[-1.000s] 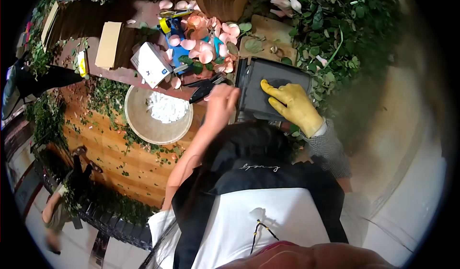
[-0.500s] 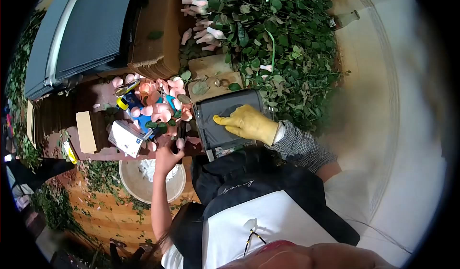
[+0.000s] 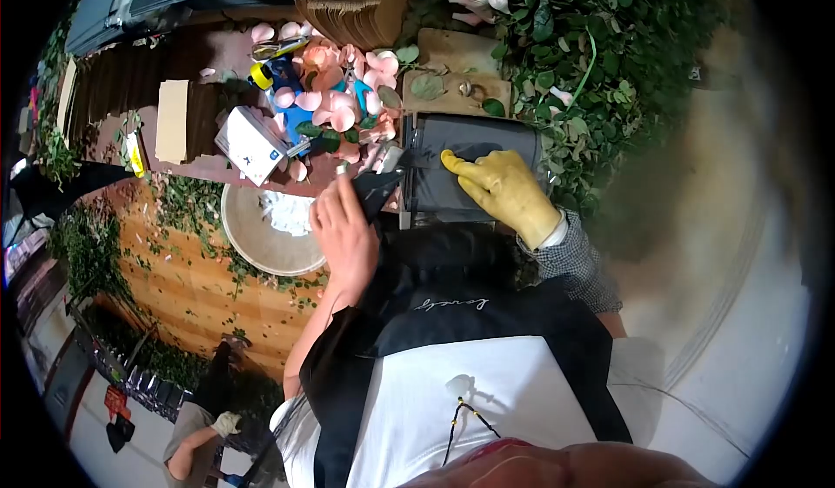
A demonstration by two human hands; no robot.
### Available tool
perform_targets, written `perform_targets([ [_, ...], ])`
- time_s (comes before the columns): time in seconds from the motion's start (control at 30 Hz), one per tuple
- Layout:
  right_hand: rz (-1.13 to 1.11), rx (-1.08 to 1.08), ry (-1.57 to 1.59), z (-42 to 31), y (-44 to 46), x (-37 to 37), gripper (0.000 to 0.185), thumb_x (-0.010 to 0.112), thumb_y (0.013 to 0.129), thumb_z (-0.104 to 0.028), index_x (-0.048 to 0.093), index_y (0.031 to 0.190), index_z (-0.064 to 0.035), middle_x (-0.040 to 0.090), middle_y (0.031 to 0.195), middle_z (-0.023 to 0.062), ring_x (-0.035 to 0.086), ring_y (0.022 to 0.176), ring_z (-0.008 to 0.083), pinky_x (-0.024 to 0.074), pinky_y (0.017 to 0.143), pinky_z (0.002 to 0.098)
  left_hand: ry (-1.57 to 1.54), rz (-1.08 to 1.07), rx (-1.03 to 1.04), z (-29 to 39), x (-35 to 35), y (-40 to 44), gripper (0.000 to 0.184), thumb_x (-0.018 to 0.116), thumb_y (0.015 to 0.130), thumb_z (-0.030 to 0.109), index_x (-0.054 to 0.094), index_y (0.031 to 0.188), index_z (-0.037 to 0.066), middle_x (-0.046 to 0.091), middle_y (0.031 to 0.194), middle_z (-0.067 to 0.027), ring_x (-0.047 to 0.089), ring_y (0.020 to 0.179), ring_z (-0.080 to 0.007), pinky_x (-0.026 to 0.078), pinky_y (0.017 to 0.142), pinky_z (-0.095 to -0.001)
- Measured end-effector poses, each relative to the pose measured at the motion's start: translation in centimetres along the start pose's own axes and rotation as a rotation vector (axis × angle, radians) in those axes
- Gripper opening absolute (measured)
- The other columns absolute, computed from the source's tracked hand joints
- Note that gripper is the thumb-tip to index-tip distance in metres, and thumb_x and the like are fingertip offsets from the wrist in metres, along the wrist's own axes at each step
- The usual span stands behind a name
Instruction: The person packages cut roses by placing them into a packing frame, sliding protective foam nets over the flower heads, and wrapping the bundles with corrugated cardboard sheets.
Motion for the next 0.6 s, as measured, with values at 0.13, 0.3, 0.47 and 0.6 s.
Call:
perform_targets([
  [0.13,0.037,-0.015,-0.015,0.0,0.1,0.0,0.037,0.070,0.085,-0.015,0.069,0.122,-0.0166,0.060,0.068,0.0058,0.060,0.067,0.0283,0.0472,0.064,0.0430,-0.635,-0.584,-0.068,-1.5,0.8,0.6,0.075,0.068,0.075,0.003,0.043,0.146,0.001,0.055,0.123,-0.0251,0.055,0.116,-0.0429,0.044,0.104,-0.0472],
  [0.3,0.016,0.001,-0.046,-0.2,0.2,0.2,0.037,0.071,0.085,-0.013,0.069,0.122,-0.0174,0.060,0.067,0.0060,0.059,0.066,0.0288,0.0469,0.063,0.0431,-0.469,-0.532,-0.090,-2.7,4.4,1.6,0.048,0.075,0.079,0.015,0.061,0.121,0.000,0.070,0.091,-0.0238,0.067,0.086,-0.0445,0.054,0.079,-0.0507],
  [0.47,0.017,-0.008,-0.038,-0.3,0.1,0.3,0.037,0.069,0.087,-0.011,0.069,0.123,-0.0181,0.062,0.069,0.0082,0.060,0.067,0.0307,0.0470,0.064,0.0449,-0.950,-0.322,-0.002,-3.0,5.8,-1.0,0.065,0.075,0.082,0.010,0.049,0.141,0.001,0.062,0.121,-0.0300,0.062,0.112,-0.0425,0.050,0.096,-0.0409],
  [0.6,-0.027,0.036,0.037,0.0,0.1,0.5,0.042,0.068,0.088,-0.009,0.067,0.129,-0.0189,0.062,0.072,0.0104,0.056,0.070,0.0311,0.0458,0.069,0.0439,-0.678,-0.220,-0.149,-4.5,4.6,-5.8,0.078,0.069,0.078,-0.003,0.038,0.150,0.001,0.057,0.121,-0.0235,0.058,0.108,-0.0441,0.047,0.092,-0.0464],
])
Point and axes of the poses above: each hand's wrist, its own y-axis towards the middle knuckle, its own x-axis out of the palm, z = x × y, the point moved 2 cm from there along y, towards the middle knuckle
